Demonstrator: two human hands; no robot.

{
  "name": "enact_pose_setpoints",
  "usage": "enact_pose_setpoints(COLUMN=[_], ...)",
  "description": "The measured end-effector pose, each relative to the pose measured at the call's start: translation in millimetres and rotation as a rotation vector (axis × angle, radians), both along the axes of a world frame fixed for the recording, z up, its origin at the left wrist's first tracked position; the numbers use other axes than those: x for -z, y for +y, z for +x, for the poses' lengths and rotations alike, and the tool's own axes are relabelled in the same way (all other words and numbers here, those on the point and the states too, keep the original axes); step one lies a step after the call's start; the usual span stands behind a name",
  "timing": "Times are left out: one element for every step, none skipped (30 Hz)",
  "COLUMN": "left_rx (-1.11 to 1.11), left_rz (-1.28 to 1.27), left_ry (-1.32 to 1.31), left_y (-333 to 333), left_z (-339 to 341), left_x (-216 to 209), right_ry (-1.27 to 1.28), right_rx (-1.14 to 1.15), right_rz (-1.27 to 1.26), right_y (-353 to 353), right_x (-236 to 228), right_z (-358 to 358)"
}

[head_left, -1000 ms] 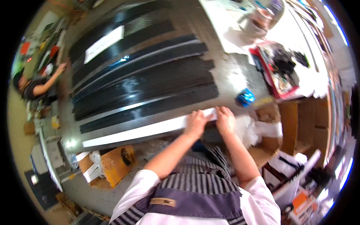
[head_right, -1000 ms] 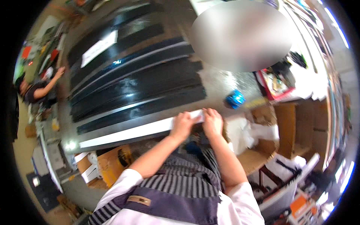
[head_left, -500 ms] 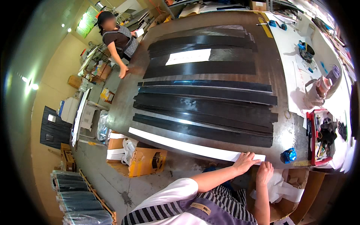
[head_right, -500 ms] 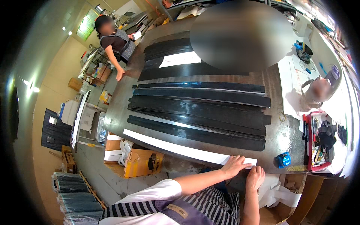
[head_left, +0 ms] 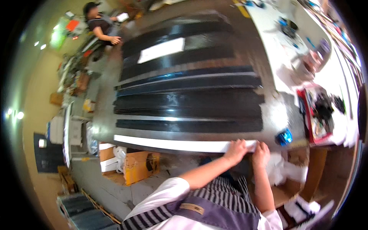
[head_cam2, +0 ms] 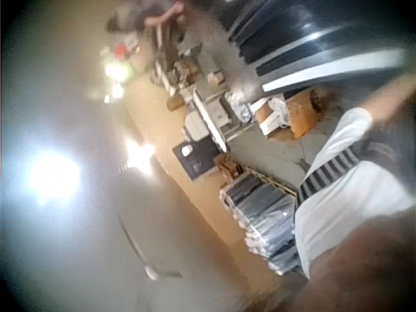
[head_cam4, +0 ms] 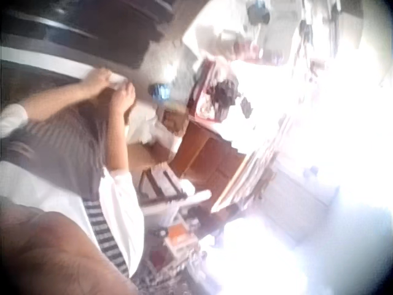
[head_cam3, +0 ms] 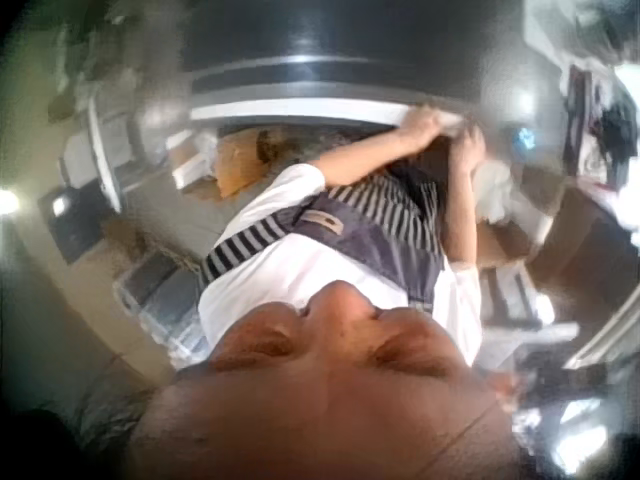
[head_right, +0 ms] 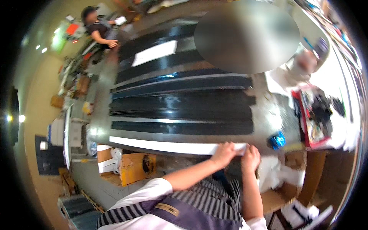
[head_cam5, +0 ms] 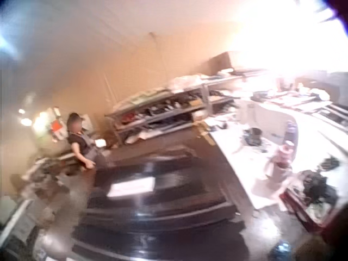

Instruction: The person applies blue tape to the edges of long, dark metal sheets on a workbench. They then place white paper strips over the taped areas and smooth them down. The person repeats this process for multiple sheets, handling them one at a time.

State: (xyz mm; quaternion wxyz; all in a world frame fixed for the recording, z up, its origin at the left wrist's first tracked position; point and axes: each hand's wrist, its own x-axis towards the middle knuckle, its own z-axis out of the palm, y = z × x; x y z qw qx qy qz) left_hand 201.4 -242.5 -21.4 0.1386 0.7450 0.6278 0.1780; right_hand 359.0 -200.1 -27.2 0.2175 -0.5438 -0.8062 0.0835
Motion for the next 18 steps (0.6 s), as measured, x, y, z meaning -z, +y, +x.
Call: enact_pose_setpoints(left_rx=[-0.047, -0.035, -0.026, -0.031, -0.026, -0.029, -0.016, -0.002, 0.007, 0.017, 0.019, 0.019, 0.027, 0.038, 0.045, 0.046, 0.04, 0.034], left_rz=[-0.045, -0.011, -0.064, -0.015, 0.011, -0.029, -0.039, -0.051, -0.059, -0.057, -0.054, -0.051, -0.055, -0.066, -0.074, -0.087, -0.086, -0.086], left_ry=[-0.048, -0.097, -0.069, -0.081, -0.063, -0.037, -0.039, -0.048, -0.05, -0.053, -0.049, -0.046, -0.043, -0.037, -0.032, -0.034, -0.038, -0.042], left_y=[1.8, 1.6, 2.7, -0.2, -3.7, -0.6, -1.0, 0.0, 1.0, 0.5, -1.2, -2.5, -1.5, -0.4, 1.0, 0.2, 0.0, -0.4], left_z=[1.7, 0.1, -2.2, -0.7, -1.3, -1.1, -1.8, -2.3, -4.1, -3.3, -5.0, -5.5, -5.5, -5.9, -6.6, -6.5, -6.9, -7.2], left_x=[5.3, -4.1, -12.2, -8.0, 1.7, -7.7, 1.2, -2.4, -7.6, -8.0, -7.8, -8.3, -8.8, -10.8, -12.1, -12.5, -13.1, -13.5], right_ry=[0.032, 0.066, 0.029, 0.022, -0.008, -0.041, -0.038, -0.049, -0.052, -0.06, -0.062, -0.021, 0.016, 0.054, 0.091, 0.071, 0.052, 0.032], right_rx=[-0.01, -0.036, 0.0, -0.017, -0.016, 0.007, -0.006, 0.0, 0.001, -0.004, -0.017, -0.019, 0.02, 0.062, 0.1, 0.075, 0.052, 0.03], right_rz=[-0.042, 0.045, -0.04, -0.017, 0.003, -0.012, 0.009, -0.008, -0.022, -0.059, -0.097, -0.102, -0.071, -0.047, -0.02, -0.016, -0.059, -0.102], right_y=[-5.9, -10.9, -15.7, -13.7, -7.2, 0.4, 4.9, 2.4, 0.2, -6.6, -13.2, -14.5, -10.3, -4.0, 1.4, 1.8, -1.1, -7.1], right_x=[6.9, 0.1, -1.7, -4.1, -9.9, -8.3, -6.4, -6.1, -5.9, -6.3, -7.7, -8.9, -9.0, -10.7, -11.4, -11.2, -11.0, -11.1], right_z=[6.5, 3.8, 3.4, 1.1, -3.8, -5.9, -5.8, -5.1, -5.4, -1.2, -0.6, 0.0, -1.8, -6.3, -9.1, -8.8, -7.8, -5.3])
